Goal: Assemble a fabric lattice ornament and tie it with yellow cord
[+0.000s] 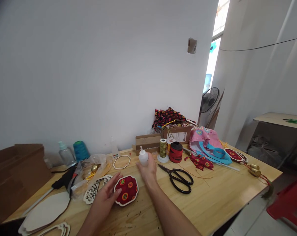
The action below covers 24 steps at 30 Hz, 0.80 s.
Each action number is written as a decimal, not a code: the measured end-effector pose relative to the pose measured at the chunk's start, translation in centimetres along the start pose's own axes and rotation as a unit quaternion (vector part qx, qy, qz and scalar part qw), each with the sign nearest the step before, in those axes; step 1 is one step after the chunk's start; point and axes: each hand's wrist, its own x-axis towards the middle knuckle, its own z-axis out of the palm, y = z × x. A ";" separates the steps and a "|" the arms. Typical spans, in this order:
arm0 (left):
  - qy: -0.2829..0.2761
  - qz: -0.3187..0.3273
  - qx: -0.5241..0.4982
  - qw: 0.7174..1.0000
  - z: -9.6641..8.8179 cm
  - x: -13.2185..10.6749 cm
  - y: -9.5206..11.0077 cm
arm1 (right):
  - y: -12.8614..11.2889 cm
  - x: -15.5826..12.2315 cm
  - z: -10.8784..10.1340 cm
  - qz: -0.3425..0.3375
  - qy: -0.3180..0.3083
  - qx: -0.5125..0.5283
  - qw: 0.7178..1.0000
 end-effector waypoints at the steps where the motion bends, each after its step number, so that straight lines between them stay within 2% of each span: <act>1: 0.004 -0.018 -0.043 0.999 -0.1 0.1 0.1 | 0.1 0.2 0.0 -0.005 0.006 0.008 1.000; 4: 0.029 -0.062 -0.137 0.988 -0.3 0.0 0.6 | 0.3 0.9 -0.1 -0.016 0.027 0.023 0.999; 7: 0.025 -0.087 -0.200 0.976 -0.2 -0.4 1.4 | 1.0 1.7 -0.2 -0.027 0.028 0.025 0.999; 15: 0.006 -0.085 -0.258 0.962 0.3 -0.4 2.1 | 2.0 2.1 0.3 -0.027 0.031 0.020 0.999; 18: 0.003 -0.073 -0.256 0.964 0.1 -0.5 2.1 | 1.0 1.7 -0.2 -0.037 0.061 0.025 0.997; 21: 0.013 -0.057 -0.245 0.968 0.0 -0.8 2.5 | -0.8 0.9 -1.2 -0.075 0.086 0.026 0.993; 22: 0.020 -0.047 -0.238 0.970 0.0 -0.9 2.6 | -1.6 0.5 -1.5 -0.099 0.074 0.026 0.992; 24: 0.032 -0.017 -0.218 0.975 0.0 -1.0 2.9 | -2.9 -0.2 -2.0 -0.158 0.002 0.029 0.987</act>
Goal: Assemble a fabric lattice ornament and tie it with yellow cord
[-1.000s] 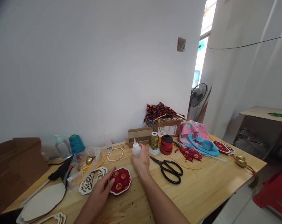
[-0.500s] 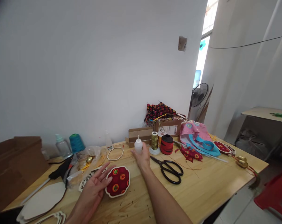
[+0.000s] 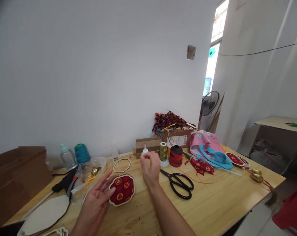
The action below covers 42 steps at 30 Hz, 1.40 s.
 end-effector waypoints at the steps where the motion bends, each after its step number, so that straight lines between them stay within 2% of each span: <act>1: -0.001 0.018 0.010 1.000 0.0 -0.1 0.1 | -0.6 -0.1 0.0 -0.028 -0.050 0.010 0.998; 4: -0.015 0.068 0.033 0.997 0.0 -0.1 0.2 | -1.8 -0.5 0.3 -0.089 -0.171 0.033 0.981; 7: -0.015 0.093 0.053 0.994 -0.1 0.0 0.1 | -2.1 -0.6 0.7 -0.106 -0.209 0.050 0.971; 13: -0.001 0.071 0.058 0.996 -0.2 0.2 0.0 | -2.5 -0.6 1.0 -0.082 -0.189 0.088 0.975; 19: 0.017 0.019 0.065 0.998 -0.4 0.3 -0.3 | -2.4 -0.7 1.1 -0.044 -0.174 0.116 0.977; 25: 0.021 0.040 0.091 0.995 -0.4 0.1 -0.4 | -2.6 -0.7 1.0 -0.007 -0.174 0.159 0.972; 27: 0.025 0.035 0.077 0.996 -0.2 0.0 -0.2 | -2.7 -0.7 1.0 0.019 -0.173 0.180 0.968; 30: 0.008 -0.002 -0.002 1.000 0.3 -0.2 0.2 | -2.4 -0.8 1.4 0.083 -0.161 0.220 0.958; 32: -0.009 -0.032 -0.064 0.997 0.6 -0.3 0.5 | -1.8 -1.1 1.9 0.151 -0.145 0.255 0.944; 34: -0.025 -0.054 -0.108 0.992 0.7 -0.3 0.7 | -1.3 -1.4 2.4 0.232 -0.138 0.293 0.917; 38: -0.068 -0.044 -0.137 0.987 0.5 -0.2 0.7 | -1.2 -2.2 3.1 0.366 -0.171 0.370 0.837; 42: -0.087 -0.037 -0.130 0.987 0.2 -0.4 0.6 | -1.9 -2.7 3.2 0.437 -0.203 0.427 0.765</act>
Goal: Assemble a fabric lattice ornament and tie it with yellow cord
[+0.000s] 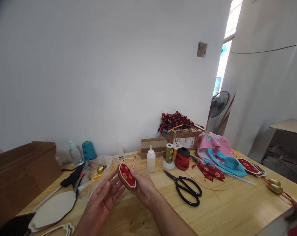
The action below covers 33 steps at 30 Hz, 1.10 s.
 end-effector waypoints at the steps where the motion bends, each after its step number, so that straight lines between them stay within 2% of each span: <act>1: 0.000 -0.003 0.000 1.000 0.0 0.0 0.0 | 0.0 -0.1 0.1 0.016 -0.003 0.014 1.000; 6: -0.004 0.001 0.026 1.000 0.2 -0.1 0.0 | 0.0 0.0 0.0 0.061 -0.003 0.068 0.996; 8: -0.017 0.015 0.082 0.996 0.3 -0.3 -0.2 | -0.3 0.0 -0.1 0.066 -0.012 0.091 0.994; 10: -0.050 0.033 0.188 0.980 0.5 -0.8 -0.5 | -0.9 -0.1 -0.3 0.075 -0.027 0.116 0.990; 12: -0.101 0.036 0.328 0.939 1.1 -1.5 -1.0 | -1.5 -0.3 -0.5 0.085 -0.045 0.139 0.986; 15: -0.230 0.007 0.517 0.825 2.2 -2.6 -1.7 | -2.1 -0.4 -0.8 0.092 -0.069 0.167 0.979; 17: -0.252 0.013 0.553 0.794 2.8 -3.0 -1.9 | -2.3 -0.5 -0.9 0.088 -0.078 0.182 0.976; 20: -0.208 0.053 0.553 0.805 2.8 -2.8 -1.7 | -2.2 -0.5 -1.0 0.075 -0.086 0.199 0.973; 23: -0.127 0.070 0.556 0.819 1.7 -2.0 -0.3 | -2.0 -0.5 -1.2 0.064 -0.092 0.209 0.971; 24: -0.089 0.054 0.563 0.820 1.1 -1.6 0.4 | -2.0 -0.4 -1.3 0.062 -0.094 0.212 0.971; 27: -0.027 0.042 0.581 0.812 -0.9 -0.5 3.6 | -1.8 -0.4 -1.6 0.063 -0.100 0.222 0.968; 31: 0.032 0.063 0.593 0.802 -3.7 0.4 8.7 | -1.7 -0.4 -1.6 0.076 -0.106 0.228 0.965; 33: 0.070 0.071 0.593 0.799 -5.1 0.4 10.7 | -1.7 -0.3 -1.6 0.082 -0.107 0.226 0.965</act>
